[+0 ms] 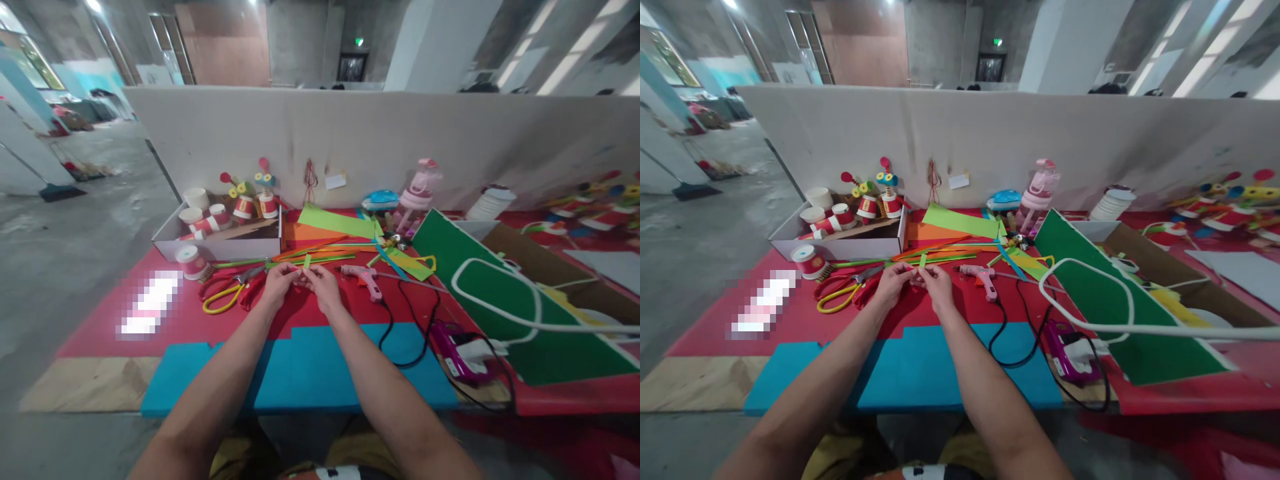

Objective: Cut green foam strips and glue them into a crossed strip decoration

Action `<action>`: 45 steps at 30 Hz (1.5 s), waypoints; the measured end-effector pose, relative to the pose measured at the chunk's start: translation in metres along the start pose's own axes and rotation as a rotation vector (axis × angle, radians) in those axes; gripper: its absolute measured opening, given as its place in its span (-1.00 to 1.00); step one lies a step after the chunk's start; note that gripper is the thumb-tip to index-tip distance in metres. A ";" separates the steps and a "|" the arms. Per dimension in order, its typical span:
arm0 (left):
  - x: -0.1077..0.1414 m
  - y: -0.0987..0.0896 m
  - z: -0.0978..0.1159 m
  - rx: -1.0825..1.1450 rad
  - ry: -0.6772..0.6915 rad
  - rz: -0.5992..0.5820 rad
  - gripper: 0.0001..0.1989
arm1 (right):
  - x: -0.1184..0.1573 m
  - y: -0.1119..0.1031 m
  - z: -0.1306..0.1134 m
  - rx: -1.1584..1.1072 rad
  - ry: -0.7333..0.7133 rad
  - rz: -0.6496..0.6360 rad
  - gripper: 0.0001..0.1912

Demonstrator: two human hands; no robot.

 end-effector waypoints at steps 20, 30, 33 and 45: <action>-0.002 0.000 -0.007 0.016 -0.036 -0.027 -0.72 | 0.000 -0.002 -0.011 0.140 -0.125 0.035 -0.73; 0.000 0.000 0.001 -0.032 -0.018 -0.006 -0.72 | -0.003 0.000 0.000 0.068 0.034 -0.043 -0.67; 0.002 0.006 0.003 -0.044 -0.002 -0.043 -0.71 | -0.003 -0.003 -0.002 0.045 -0.019 0.017 -0.69; 0.002 0.000 0.006 -0.095 0.033 0.009 -0.67 | -0.001 -0.004 -0.002 0.069 -0.052 0.050 -0.71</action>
Point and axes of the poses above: each hand's wrist, its own x-axis away from the middle knuckle, its own y-axis out of the palm, z = x × y, the point moved 10 cm from there along -x, towards the middle knuckle, and after that the axes turned 4 degrees about -y, right-handed, at the moved point
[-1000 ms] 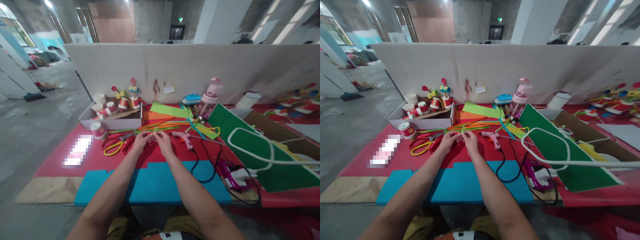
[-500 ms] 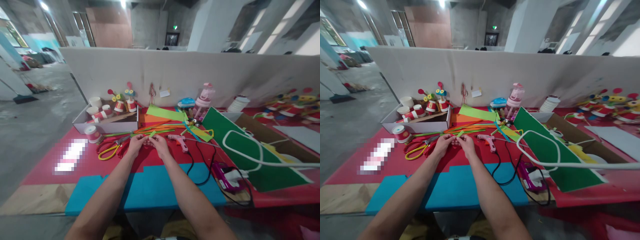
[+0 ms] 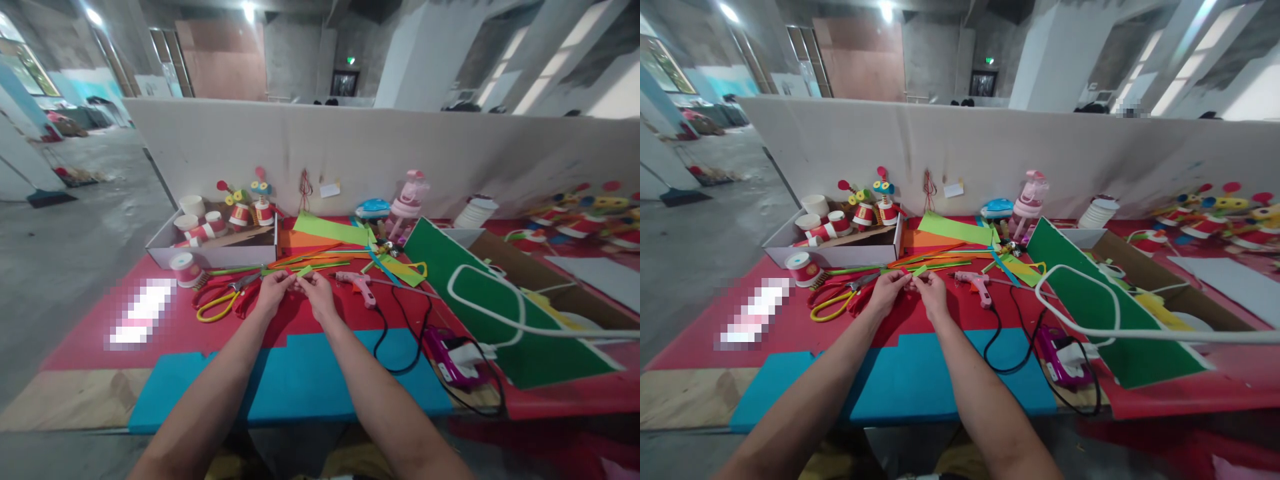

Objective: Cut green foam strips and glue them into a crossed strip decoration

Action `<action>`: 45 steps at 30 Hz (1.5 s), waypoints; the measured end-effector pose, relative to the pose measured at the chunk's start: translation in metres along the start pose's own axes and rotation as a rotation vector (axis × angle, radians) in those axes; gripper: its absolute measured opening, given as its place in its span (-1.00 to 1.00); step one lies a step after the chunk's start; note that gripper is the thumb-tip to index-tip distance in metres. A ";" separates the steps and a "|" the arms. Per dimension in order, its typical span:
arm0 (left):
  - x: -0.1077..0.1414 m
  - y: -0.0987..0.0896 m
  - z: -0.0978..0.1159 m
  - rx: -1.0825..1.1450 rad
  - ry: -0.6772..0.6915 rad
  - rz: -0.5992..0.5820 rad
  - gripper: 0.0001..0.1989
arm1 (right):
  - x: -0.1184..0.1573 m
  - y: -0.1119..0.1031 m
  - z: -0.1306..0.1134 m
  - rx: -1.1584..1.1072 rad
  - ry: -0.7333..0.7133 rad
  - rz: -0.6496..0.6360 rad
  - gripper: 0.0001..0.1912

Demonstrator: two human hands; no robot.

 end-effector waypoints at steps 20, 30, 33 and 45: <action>0.002 0.002 0.004 0.013 -0.003 0.010 -0.75 | -0.001 -0.007 -0.007 0.111 -0.048 0.046 -0.72; 0.000 -0.008 0.008 0.009 0.015 0.045 -0.76 | -0.008 -0.040 -0.028 0.037 -0.142 0.224 -0.70; -0.001 -0.006 0.004 0.079 -0.022 0.003 -0.74 | -0.009 -0.030 -0.013 -0.034 -0.026 0.143 -0.70; -0.001 -0.004 -0.002 0.090 -0.049 -0.010 -0.75 | 0.004 0.009 0.002 -0.082 0.113 -0.127 -0.63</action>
Point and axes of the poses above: each hand's wrist, its own x-axis away from the middle knuckle, its own y-axis out of the palm, z = x × y, the point moved 10 cm from there along -x, towards the middle knuckle, and after that the axes turned 4 degrees about -y, right-handed, at the moved point
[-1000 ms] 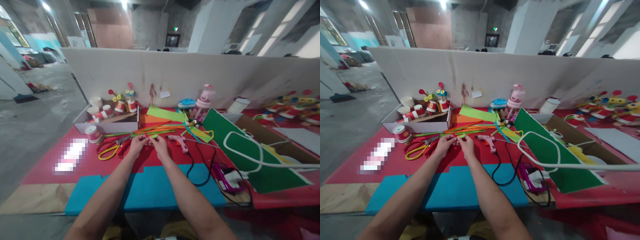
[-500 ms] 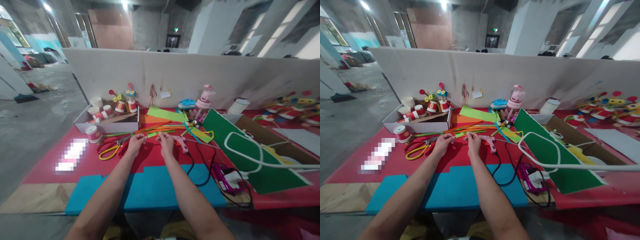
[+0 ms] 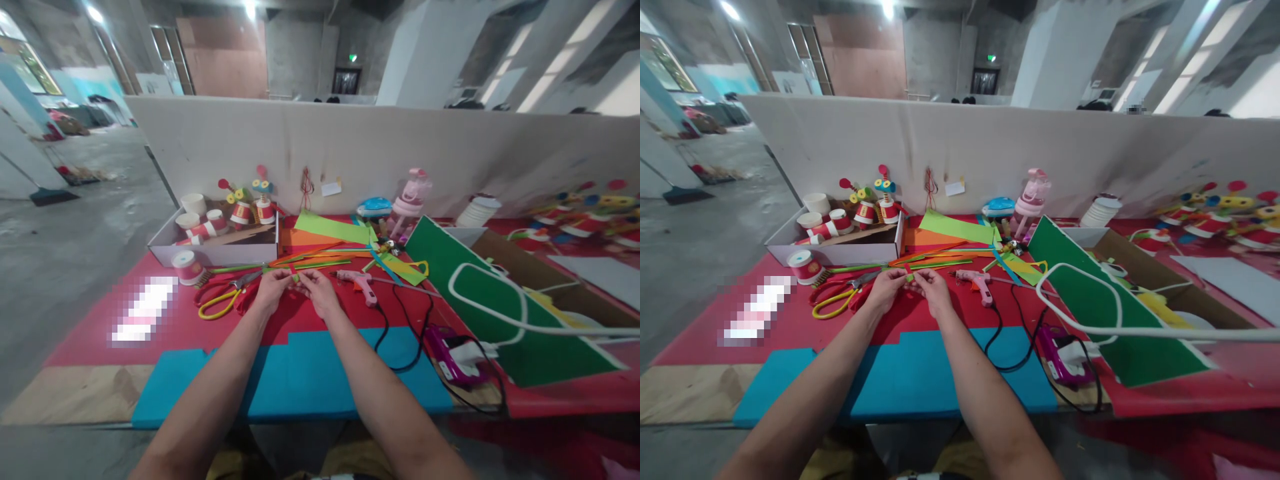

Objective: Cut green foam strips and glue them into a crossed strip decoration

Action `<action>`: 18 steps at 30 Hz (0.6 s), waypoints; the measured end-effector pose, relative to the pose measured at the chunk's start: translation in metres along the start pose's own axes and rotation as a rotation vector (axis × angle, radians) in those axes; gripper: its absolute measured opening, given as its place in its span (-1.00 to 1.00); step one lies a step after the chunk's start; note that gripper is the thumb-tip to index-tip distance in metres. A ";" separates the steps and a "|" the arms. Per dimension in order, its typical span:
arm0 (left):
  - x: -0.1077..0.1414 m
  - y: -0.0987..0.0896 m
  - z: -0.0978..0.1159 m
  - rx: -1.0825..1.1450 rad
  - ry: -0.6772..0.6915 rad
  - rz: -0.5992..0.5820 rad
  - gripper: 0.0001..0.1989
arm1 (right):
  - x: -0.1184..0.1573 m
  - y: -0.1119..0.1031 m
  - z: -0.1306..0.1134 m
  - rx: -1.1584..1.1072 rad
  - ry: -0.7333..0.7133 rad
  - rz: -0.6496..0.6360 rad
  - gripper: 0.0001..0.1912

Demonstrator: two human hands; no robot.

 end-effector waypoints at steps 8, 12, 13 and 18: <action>0.000 0.004 -0.004 0.042 -0.026 -0.019 -0.72 | 0.000 -0.004 -0.003 0.047 -0.054 0.076 -0.66; 0.001 0.005 -0.004 0.055 -0.020 -0.021 -0.70 | -0.002 -0.005 -0.003 0.065 -0.061 0.076 -0.65; 0.001 0.005 -0.003 0.054 -0.009 -0.018 -0.69 | -0.003 -0.005 -0.003 0.079 -0.067 0.074 -0.64; 0.002 0.000 0.001 0.027 0.034 0.018 -0.68 | -0.004 -0.007 -0.001 0.143 -0.081 0.074 -0.66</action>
Point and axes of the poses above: each hand's wrist, its own x-axis away from the middle knuckle, its own y-axis out of the palm, z = x × y, the point moved 10 cm from there along -x, towards the middle knuckle, and after that the axes turned 4 degrees about -y, right-handed, at the moved point
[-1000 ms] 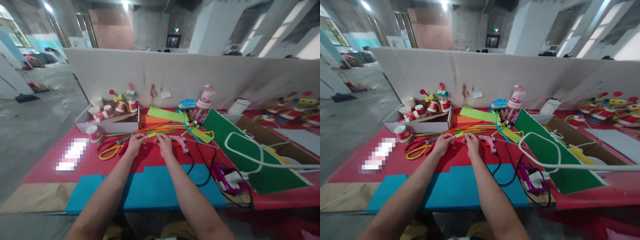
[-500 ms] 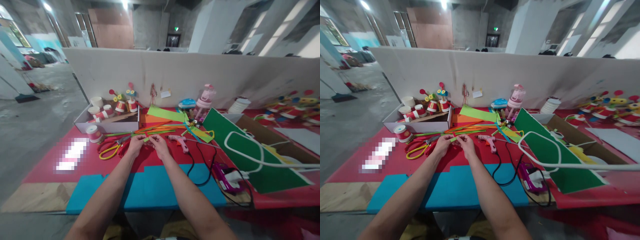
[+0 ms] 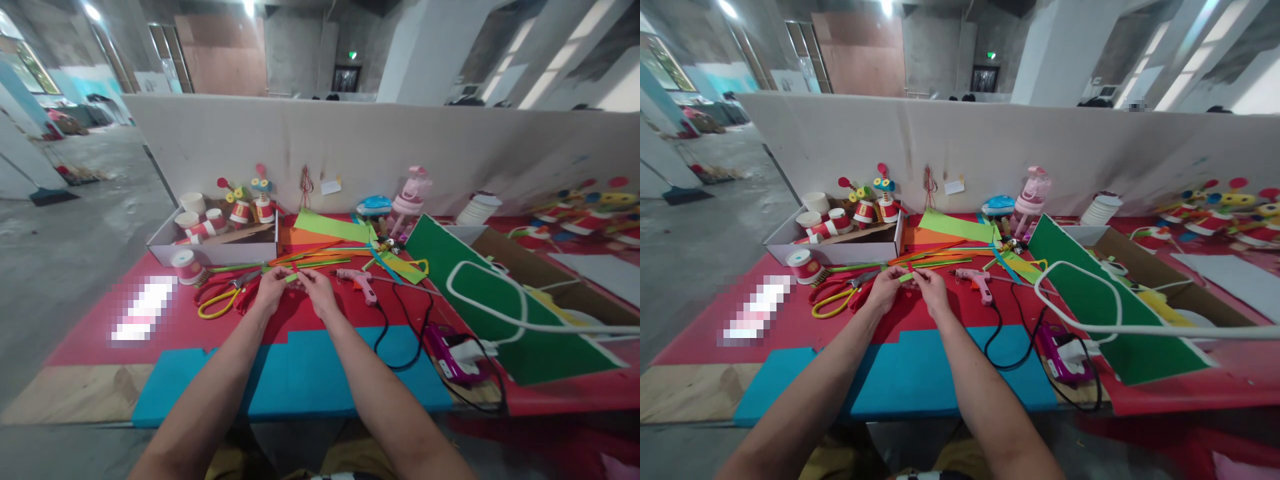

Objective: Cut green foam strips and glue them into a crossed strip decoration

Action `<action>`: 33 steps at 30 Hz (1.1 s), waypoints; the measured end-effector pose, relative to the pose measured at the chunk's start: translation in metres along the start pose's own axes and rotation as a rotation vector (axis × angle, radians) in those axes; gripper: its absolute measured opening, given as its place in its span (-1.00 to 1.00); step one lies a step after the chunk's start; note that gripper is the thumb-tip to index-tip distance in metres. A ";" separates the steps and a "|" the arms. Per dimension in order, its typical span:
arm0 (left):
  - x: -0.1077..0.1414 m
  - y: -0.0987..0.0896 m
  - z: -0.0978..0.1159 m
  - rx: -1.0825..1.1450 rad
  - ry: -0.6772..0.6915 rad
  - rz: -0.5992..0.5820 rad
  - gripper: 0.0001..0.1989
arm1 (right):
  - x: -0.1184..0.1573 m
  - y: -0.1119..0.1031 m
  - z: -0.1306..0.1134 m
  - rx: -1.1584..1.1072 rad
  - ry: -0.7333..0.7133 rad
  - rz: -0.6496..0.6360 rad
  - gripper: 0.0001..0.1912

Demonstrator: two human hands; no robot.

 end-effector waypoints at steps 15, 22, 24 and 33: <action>0.004 0.022 0.001 0.047 -0.036 -0.196 -0.77 | -0.002 -0.010 -0.005 -0.038 -0.105 0.113 -0.73; -0.001 0.004 0.004 -0.029 0.030 -0.060 -0.77 | 0.001 -0.001 -0.002 -0.043 -0.031 0.037 -0.72; -0.002 0.001 0.005 -0.058 0.041 -0.038 -0.76 | 0.002 0.000 -0.001 -0.066 0.017 0.017 -0.71; -0.002 0.001 0.002 -0.078 0.040 -0.032 -0.77 | 0.003 -0.001 -0.007 -0.037 0.012 0.001 -0.71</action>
Point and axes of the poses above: each hand's wrist, its own x-axis away from the middle knuckle, its own y-axis out of the palm, z = x × y, the point moved 10 cm from there along -x, towards the middle knuckle, and after that the axes turned 4 degrees about -y, right-handed, at the moved point
